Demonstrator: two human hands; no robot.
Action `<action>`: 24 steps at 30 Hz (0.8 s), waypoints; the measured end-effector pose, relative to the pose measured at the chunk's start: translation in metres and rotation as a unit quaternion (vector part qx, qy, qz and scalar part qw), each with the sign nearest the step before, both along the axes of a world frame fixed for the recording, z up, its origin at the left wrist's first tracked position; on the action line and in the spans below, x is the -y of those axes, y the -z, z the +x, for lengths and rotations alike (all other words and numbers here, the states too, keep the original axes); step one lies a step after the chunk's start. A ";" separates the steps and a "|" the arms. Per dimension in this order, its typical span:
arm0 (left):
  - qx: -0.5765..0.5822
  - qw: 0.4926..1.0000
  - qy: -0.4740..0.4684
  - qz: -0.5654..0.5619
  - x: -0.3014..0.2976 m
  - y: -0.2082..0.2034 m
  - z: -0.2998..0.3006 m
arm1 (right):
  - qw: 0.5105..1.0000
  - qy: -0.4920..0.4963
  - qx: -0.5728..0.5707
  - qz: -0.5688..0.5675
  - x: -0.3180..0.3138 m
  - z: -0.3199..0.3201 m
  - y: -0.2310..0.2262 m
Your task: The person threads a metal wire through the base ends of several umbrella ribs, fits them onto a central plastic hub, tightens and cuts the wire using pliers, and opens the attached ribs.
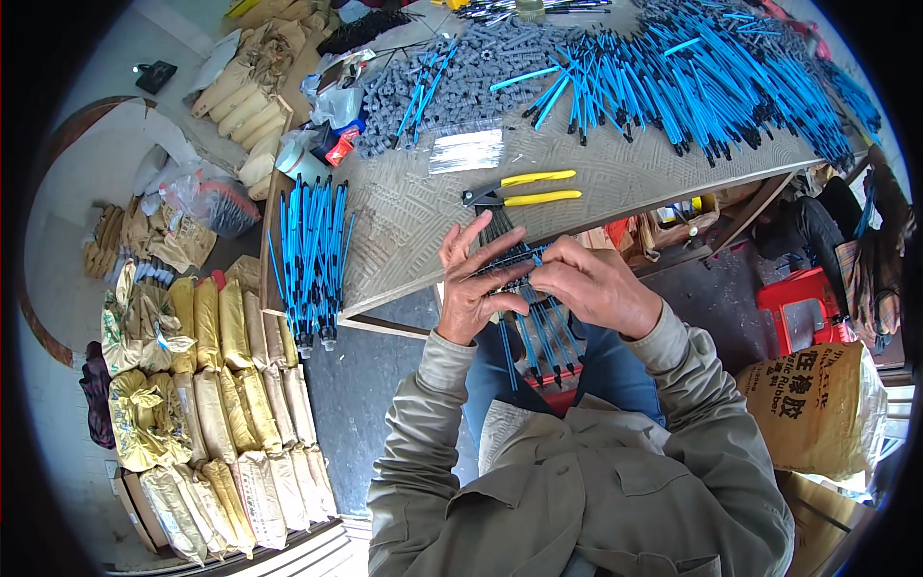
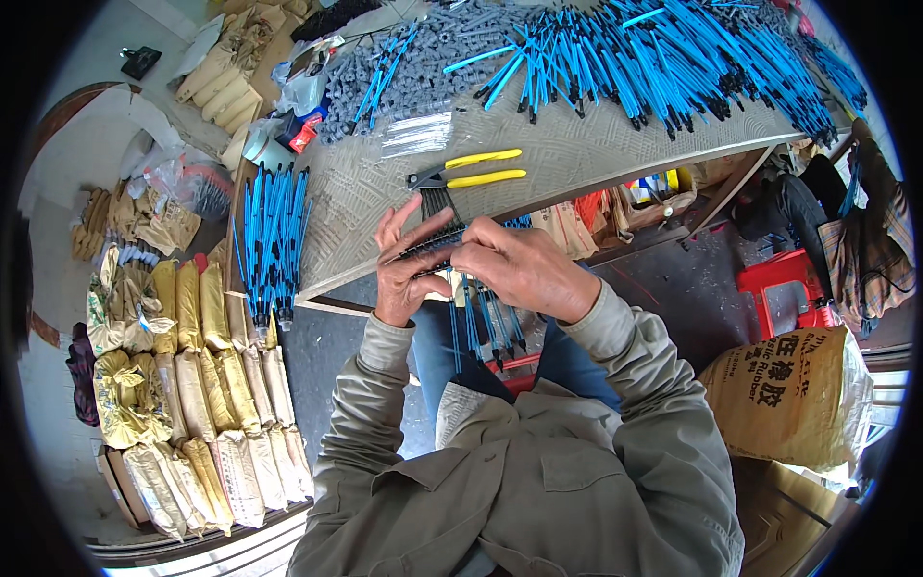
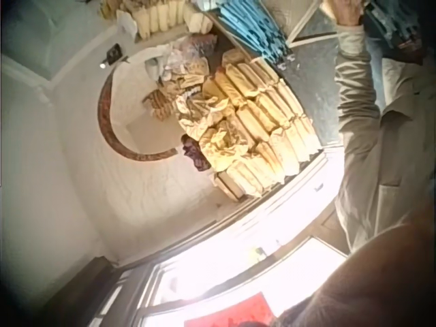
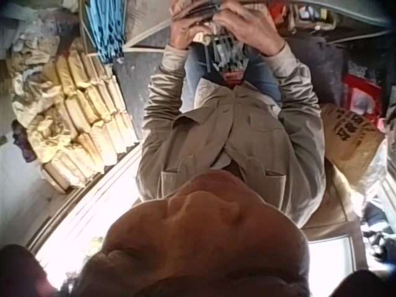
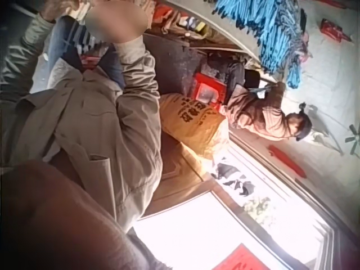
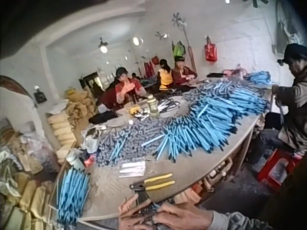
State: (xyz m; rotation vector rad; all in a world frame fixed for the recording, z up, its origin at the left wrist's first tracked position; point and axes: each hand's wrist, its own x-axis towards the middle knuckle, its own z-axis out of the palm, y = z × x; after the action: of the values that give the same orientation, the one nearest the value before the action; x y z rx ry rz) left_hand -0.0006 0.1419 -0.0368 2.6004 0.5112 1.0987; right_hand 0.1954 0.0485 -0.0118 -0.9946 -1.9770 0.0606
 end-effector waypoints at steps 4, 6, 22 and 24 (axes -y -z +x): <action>0.001 1.000 0.003 0.003 0.000 -0.001 0.000 | 1.000 0.005 0.012 0.002 -0.001 -0.001 0.000; 0.001 1.000 0.004 0.002 0.000 -0.003 -0.001 | 1.000 0.003 0.013 -0.005 0.000 -0.004 0.000; -0.011 1.000 -0.001 -0.014 0.000 0.000 0.000 | 0.996 0.008 0.072 0.045 0.001 -0.028 -0.011; -0.005 1.000 0.005 -0.011 0.000 -0.002 -0.002 | 0.993 0.015 0.092 0.067 -0.001 -0.032 -0.013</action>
State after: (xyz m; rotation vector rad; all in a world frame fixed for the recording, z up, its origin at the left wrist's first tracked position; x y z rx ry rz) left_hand -0.0031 0.1422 -0.0348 2.5885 0.5100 1.0711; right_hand 0.1637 0.0497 0.0016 -0.9717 -2.1026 -0.1842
